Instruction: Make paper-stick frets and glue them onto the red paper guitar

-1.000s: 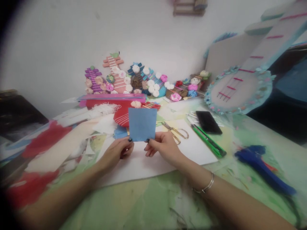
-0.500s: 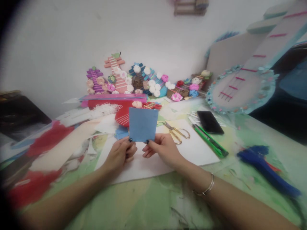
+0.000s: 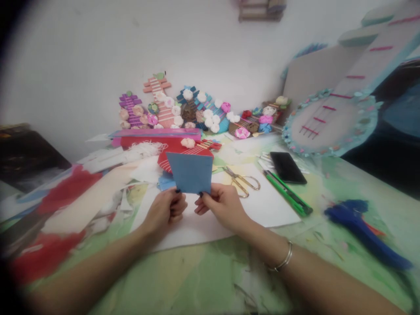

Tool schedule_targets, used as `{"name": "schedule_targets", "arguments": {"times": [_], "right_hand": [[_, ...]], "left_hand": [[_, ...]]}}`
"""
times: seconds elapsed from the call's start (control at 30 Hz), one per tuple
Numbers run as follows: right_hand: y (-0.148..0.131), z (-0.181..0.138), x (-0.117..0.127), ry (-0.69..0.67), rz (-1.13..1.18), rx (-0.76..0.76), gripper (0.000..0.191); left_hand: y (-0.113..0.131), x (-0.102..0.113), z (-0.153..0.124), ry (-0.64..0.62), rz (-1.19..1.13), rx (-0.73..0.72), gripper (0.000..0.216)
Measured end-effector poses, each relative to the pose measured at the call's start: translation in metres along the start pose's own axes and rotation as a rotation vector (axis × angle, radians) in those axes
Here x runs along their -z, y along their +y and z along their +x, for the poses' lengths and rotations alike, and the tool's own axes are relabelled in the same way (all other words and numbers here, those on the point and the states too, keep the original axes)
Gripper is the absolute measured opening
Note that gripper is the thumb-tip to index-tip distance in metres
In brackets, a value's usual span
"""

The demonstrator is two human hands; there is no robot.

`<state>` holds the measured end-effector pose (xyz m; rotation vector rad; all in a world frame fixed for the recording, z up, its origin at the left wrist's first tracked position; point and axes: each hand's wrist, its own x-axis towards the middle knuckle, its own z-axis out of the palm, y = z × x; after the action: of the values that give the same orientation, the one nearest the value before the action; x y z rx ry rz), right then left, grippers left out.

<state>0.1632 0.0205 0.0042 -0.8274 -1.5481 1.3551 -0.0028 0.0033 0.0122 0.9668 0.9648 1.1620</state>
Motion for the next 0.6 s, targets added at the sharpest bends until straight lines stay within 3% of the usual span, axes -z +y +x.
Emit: {"name": "schedule_targets", "arguments": {"times": [0.6], "right_hand": [[-0.0055,-0.0005,-0.0023,-0.01,0.106,-0.044,0.024]], "left_hand": [[0.0008,-0.0013,-0.0006,-0.037,0.004,-0.037,0.023]]}}
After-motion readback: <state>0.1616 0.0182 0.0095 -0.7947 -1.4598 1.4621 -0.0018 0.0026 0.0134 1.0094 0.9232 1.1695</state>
